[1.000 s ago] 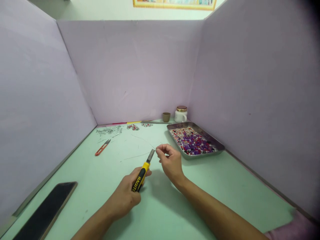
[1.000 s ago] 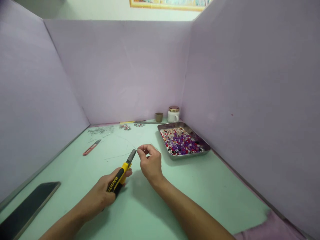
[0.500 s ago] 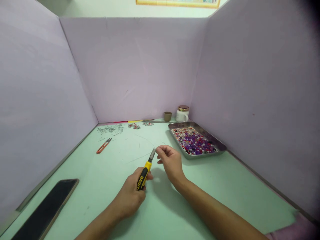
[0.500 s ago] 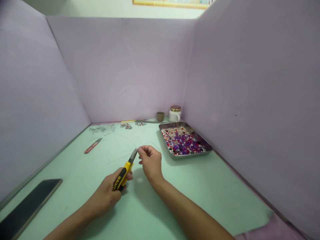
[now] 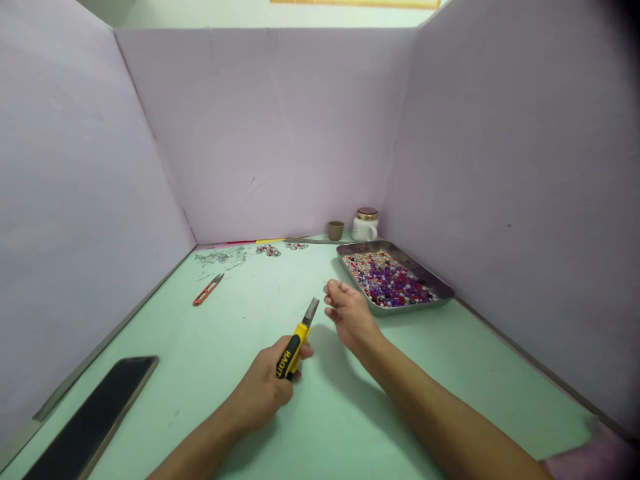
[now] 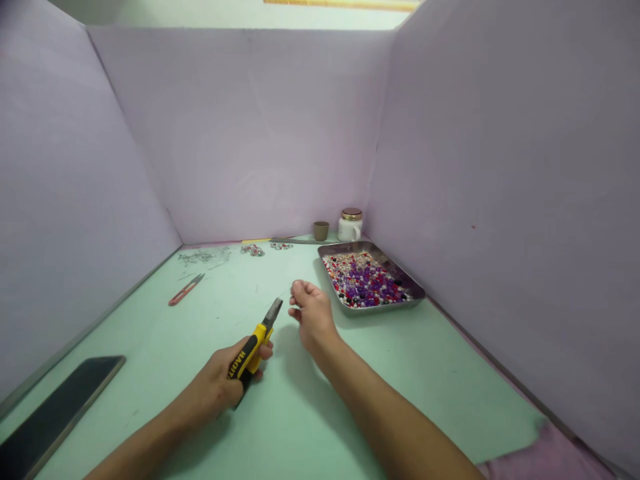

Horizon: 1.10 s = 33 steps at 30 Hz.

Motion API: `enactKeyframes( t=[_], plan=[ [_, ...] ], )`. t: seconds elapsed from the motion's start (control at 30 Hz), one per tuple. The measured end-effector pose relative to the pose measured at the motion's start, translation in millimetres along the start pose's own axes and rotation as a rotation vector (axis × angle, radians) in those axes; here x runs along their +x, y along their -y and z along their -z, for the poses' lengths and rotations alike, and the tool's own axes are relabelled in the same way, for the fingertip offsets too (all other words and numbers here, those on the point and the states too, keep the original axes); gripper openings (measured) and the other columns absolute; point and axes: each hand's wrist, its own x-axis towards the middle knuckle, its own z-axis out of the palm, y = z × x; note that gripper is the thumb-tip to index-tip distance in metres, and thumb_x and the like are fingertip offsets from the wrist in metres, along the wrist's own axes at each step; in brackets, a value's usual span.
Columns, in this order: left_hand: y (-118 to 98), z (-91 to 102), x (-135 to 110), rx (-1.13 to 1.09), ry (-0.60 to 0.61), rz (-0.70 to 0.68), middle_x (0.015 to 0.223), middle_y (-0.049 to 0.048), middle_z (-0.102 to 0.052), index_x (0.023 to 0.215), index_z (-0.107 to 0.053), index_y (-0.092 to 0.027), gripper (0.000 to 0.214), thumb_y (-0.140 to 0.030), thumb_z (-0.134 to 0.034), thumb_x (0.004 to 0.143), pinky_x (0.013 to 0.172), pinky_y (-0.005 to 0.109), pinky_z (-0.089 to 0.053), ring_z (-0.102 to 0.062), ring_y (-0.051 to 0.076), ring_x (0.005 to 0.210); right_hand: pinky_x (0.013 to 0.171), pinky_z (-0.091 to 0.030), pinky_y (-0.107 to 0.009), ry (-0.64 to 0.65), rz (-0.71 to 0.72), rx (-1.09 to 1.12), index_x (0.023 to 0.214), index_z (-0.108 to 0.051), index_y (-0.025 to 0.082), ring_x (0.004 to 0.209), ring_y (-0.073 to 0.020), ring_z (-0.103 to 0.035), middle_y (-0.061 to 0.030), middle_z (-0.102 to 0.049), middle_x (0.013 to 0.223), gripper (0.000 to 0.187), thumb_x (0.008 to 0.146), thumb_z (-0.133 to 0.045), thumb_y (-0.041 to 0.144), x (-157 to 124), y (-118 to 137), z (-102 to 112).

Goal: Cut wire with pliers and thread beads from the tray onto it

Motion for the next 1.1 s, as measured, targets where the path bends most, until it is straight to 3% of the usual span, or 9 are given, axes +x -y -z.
enactKeyframes(
  t=[0.13, 0.33, 0.47, 0.6, 0.77, 0.87, 0.93, 1.0, 1.1],
  plan=[
    [-2.0, 14.1, 0.6, 0.157, -0.075, 0.118, 0.076, 0.0014, -0.049, 0.092, -0.05, -0.016, 0.045, -0.005, -0.038, 0.05, 0.065, 0.028, -0.038, -0.048, 0.015, 0.07, 0.036, -0.03, -0.014, 0.003, -0.026, -0.051, 0.064, -0.053, 0.016, 0.045, -0.0035, -0.038, 0.0045, -0.048, 0.06, 0.018, 0.056, -0.067, 0.025, 18.3, 14.5, 15.6],
    [10.9, 50.1, 9.2, 0.852, -0.409, 0.196, 0.087, 0.0084, -0.051, 0.08, -0.051, -0.016, 0.026, -0.007, -0.041, 0.058, 0.062, 0.028, -0.036, -0.049, 0.021, 0.079, 0.033, -0.024, -0.013, 0.18, -0.2, -0.194, 0.061, -0.055, 0.014, 0.042, -0.0022, -0.036, 0.0036, -0.05, 0.058, 0.014, 0.057, -0.066, 0.021, 21.7, 18.5, 24.1],
    [21.7, 59.7, 12.8, 1.112, -0.44, 0.258, 0.092, 0.0124, -0.052, 0.077, -0.053, -0.017, 0.015, -0.021, -0.042, 0.068, 0.057, 0.029, -0.035, -0.049, 0.026, 0.084, 0.032, -0.021, -0.014, 0.337, -0.351, -0.422, 0.058, -0.056, 0.013, 0.041, -0.0025, -0.036, 0.0022, -0.052, 0.056, 0.013, 0.055, -0.067, 0.022, 12.0, 6.9, 19.8],
    [22.9, 60.5, 12.9, 1.129, -0.43, 0.219, 0.091, 0.0119, -0.056, 0.08, -0.057, -0.017, 0.022, -0.028, -0.041, 0.072, 0.064, 0.034, -0.038, -0.047, 0.029, 0.089, 0.033, -0.02, -0.014, 0.489, -0.392, -0.574, 0.057, -0.058, 0.014, 0.041, -0.0029, -0.035, 0.0024, -0.052, 0.053, 0.014, 0.057, -0.066, 0.025, 3.8, -4.9, 17.5],
    [8.4, 68.8, 5.8, 0.926, -0.775, -0.065, 0.103, 0.0069, -0.057, 0.094, -0.059, -0.017, 0.029, -0.023, -0.039, 0.075, 0.077, 0.029, -0.038, -0.051, 0.02, 0.086, 0.035, -0.018, -0.016, 0.601, -0.392, -0.671, 0.053, -0.058, 0.015, 0.04, -0.0037, -0.034, 0.0032, -0.05, 0.047, 0.013, 0.058, -0.064, 0.025, -1.1, -4.5, 16.7],
    [-5.8, 69.0, -0.6, 0.645, -0.907, -0.038, 0.089, 0.0048, -0.062, 0.089, -0.061, -0.017, 0.025, -0.028, -0.046, 0.073, 0.064, 0.026, -0.041, -0.052, 0.013, 0.063, 0.036, -0.019, -0.017, 0.679, -0.421, -0.697, 0.052, -0.059, 0.015, 0.039, -0.0043, -0.034, 0.0039, -0.05, 0.044, 0.012, 0.057, -0.065, 0.024, -3.6, -1.4, 16.0],
    [-12.5, 60.8, -2.9, 0.354, -0.766, 0.03, 0.081, 0.0047, -0.063, 0.086, -0.061, -0.015, 0.025, -0.03, -0.05, 0.071, 0.048, 0.023, -0.038, -0.046, 0.009, 0.047, 0.037, -0.02, -0.017, 0.707, -0.427, -0.707, 0.053, -0.06, 0.015, 0.039, -0.0045, -0.034, 0.0041, -0.05, 0.044, 0.011, 0.057, -0.065, 0.024, -6.4, -2.4, 14.3],
    [-13.9, 46.7, -2.4, 0.09, -0.462, 0.091, 0.081, 0.0049, -0.063, 0.09, -0.058, -0.014, 0.026, -0.029, -0.051, 0.07, 0.037, 0.021, -0.032, -0.04, 0.005, 0.038, 0.038, -0.021, -0.017, 0.686, -0.393, -0.684, 0.055, -0.061, 0.015, 0.04, -0.0045, -0.034, 0.004, -0.051, 0.046, 0.011, 0.057, -0.065, 0.025, -10.5, -6.1, 11.2],
    [-6.9, 25.6, 2.6, -0.051, -0.204, 0.145, 0.063, 0.0019, -0.06, 0.092, -0.054, -0.013, 0.028, -0.025, -0.055, 0.066, 0.034, 0.02, -0.033, -0.045, 0.007, 0.037, 0.039, -0.023, -0.017, 0.631, -0.317, -0.614, 0.059, -0.06, 0.015, 0.041, -0.0043, -0.035, 0.0033, -0.055, 0.051, 0.012, 0.058, -0.064, 0.026, -16.9, -13.9, 4.7]
  ],
)
